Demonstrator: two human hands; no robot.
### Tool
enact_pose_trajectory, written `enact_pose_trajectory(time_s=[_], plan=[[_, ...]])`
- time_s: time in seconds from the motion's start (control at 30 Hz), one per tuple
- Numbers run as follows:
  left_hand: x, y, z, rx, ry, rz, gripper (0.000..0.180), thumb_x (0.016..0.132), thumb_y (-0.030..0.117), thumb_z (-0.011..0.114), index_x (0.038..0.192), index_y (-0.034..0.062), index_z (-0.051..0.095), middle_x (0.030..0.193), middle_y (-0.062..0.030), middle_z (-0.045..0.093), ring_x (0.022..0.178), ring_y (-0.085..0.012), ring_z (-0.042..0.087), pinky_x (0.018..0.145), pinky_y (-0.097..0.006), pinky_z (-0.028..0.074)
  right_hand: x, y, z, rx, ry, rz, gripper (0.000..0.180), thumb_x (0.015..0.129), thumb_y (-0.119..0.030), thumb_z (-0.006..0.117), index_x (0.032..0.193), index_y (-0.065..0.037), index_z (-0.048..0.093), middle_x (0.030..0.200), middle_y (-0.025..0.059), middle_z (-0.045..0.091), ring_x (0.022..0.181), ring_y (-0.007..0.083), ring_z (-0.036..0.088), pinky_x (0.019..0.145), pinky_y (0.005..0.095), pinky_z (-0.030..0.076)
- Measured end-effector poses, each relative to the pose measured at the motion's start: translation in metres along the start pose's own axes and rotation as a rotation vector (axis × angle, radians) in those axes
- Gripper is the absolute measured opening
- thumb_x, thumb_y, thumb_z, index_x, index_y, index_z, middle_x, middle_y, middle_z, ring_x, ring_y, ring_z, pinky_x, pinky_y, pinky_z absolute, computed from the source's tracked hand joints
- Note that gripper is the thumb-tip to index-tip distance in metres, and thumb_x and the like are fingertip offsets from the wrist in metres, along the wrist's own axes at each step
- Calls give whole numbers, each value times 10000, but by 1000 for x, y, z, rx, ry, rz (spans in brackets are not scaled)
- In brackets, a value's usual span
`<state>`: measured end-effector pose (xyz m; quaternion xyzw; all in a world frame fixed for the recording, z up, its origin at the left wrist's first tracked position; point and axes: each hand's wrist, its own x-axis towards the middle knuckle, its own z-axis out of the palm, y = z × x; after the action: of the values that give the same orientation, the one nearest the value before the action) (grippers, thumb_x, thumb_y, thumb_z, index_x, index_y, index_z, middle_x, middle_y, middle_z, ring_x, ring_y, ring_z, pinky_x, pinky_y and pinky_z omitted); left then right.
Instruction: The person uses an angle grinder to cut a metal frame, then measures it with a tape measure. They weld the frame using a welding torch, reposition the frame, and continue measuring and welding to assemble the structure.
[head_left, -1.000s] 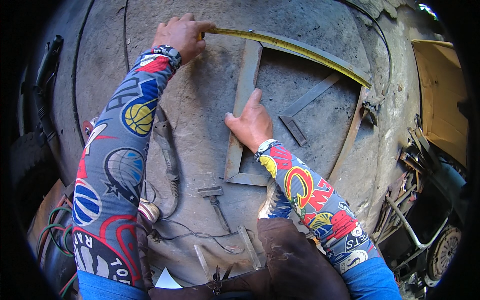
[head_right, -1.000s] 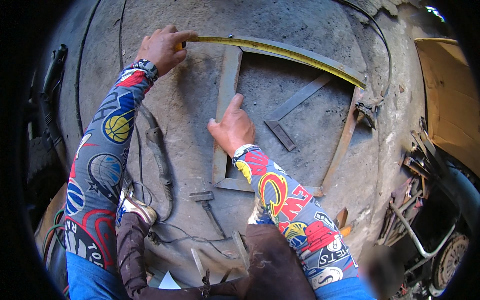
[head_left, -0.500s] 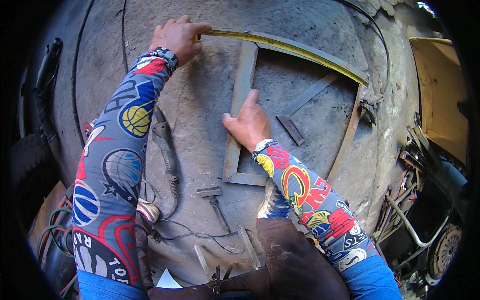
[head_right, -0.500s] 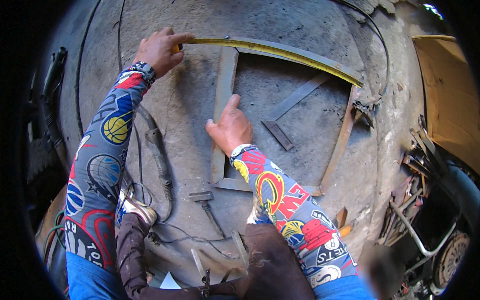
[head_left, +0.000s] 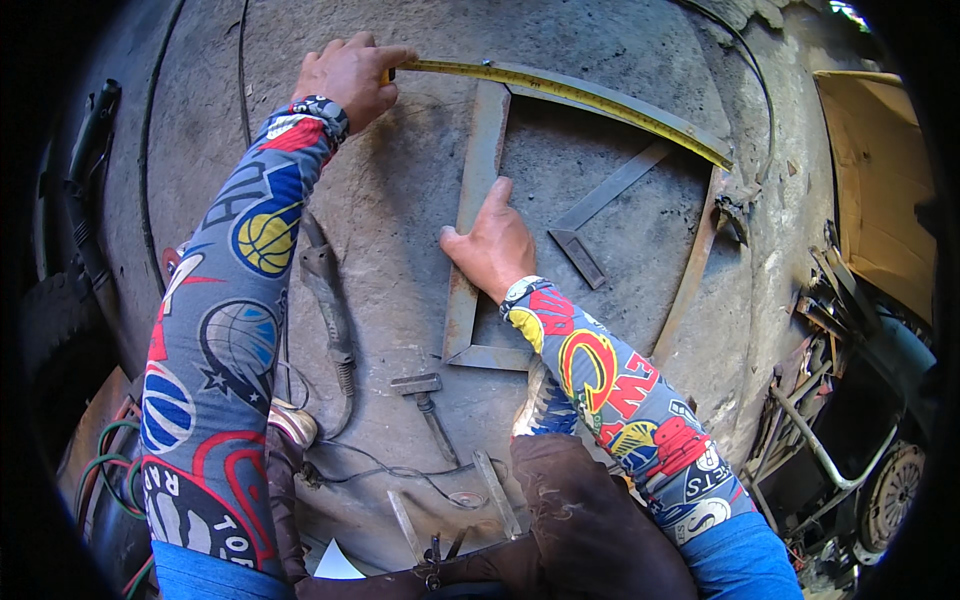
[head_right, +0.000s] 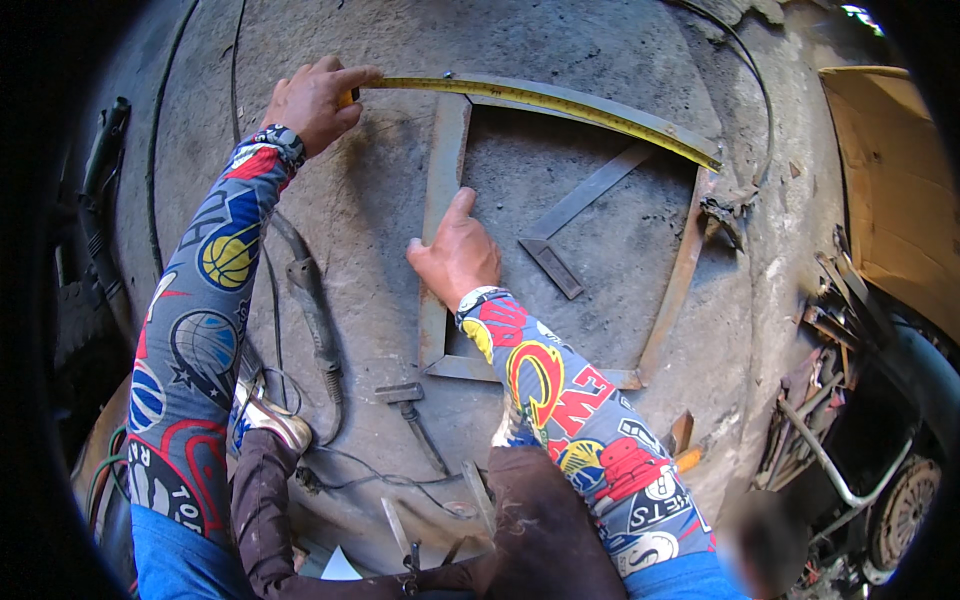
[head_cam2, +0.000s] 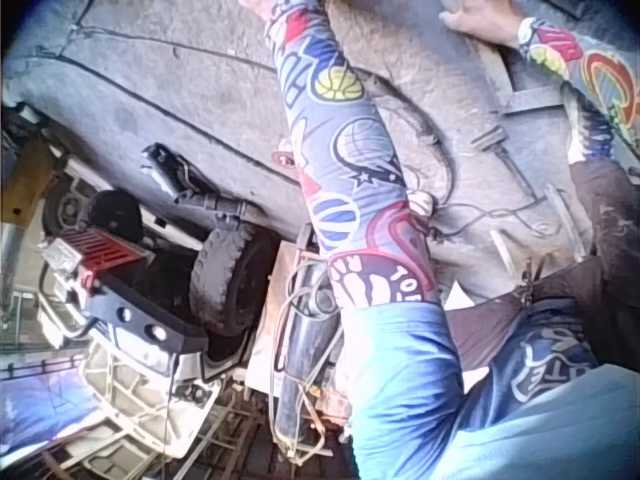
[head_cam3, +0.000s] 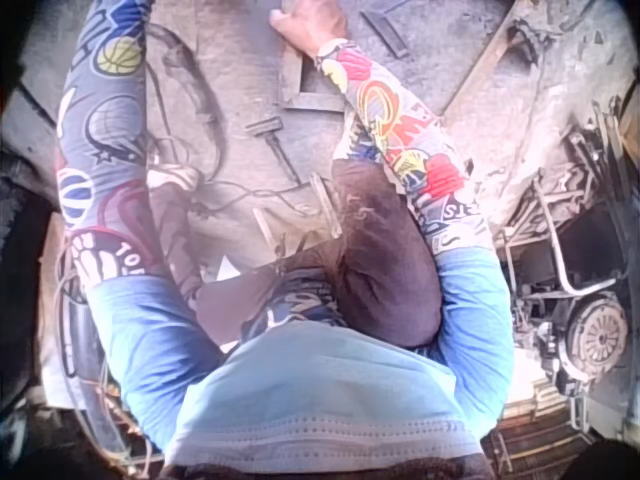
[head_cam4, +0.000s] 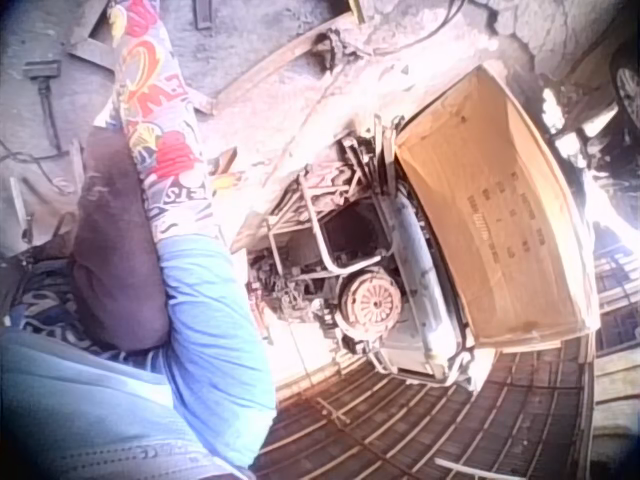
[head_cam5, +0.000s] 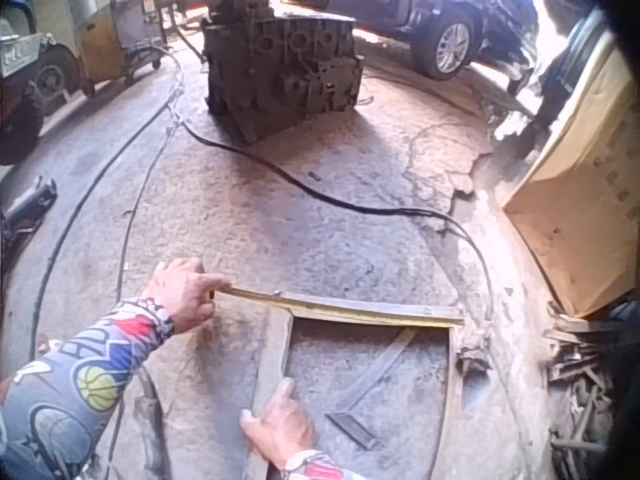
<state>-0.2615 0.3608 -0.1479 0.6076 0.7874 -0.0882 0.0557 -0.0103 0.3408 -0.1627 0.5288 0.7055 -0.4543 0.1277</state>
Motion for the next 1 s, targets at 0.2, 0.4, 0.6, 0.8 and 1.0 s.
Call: enact_pose_trajectory(time_s=[0.2,0.4,0.6,0.8,1.0], plan=[[0,-1,1,-13,1,-1,439,949,227,652,1380,311,671,1107,-90,640,1082,-277,647,932,-437,544,0,2,1,4,2,-7,758,830,-307,766,1335,37,316,1049,327,702,990,489,697,920,536,546],[0,-1,1,-9,-3,-2,446,947,222,657,1385,307,668,1097,-90,636,1083,-274,647,920,-434,544,1,5,5,-8,62,-51,696,812,-306,768,1239,38,340,951,340,699,898,501,705,830,537,575],[4,1,-6,-44,-140,-55,491,952,273,659,1429,380,619,1260,-97,648,1225,-304,616,1072,-500,456,1,6,6,-9,62,-62,713,810,-311,766,1251,44,333,965,344,697,902,504,704,842,535,574],[2,2,-12,-45,-145,-59,493,947,267,665,1427,371,622,1264,-99,651,1233,-297,616,1075,-509,454,1,7,7,-3,74,-65,717,804,-308,771,1249,41,330,960,341,698,903,506,703,849,539,572],[3,0,-14,-40,-147,-41,487,941,268,659,1418,359,631,1256,-107,663,1225,-309,627,1063,-519,471,1,7,8,-9,87,-70,728,799,-306,781,1252,45,330,960,338,699,893,505,702,837,542,572]])
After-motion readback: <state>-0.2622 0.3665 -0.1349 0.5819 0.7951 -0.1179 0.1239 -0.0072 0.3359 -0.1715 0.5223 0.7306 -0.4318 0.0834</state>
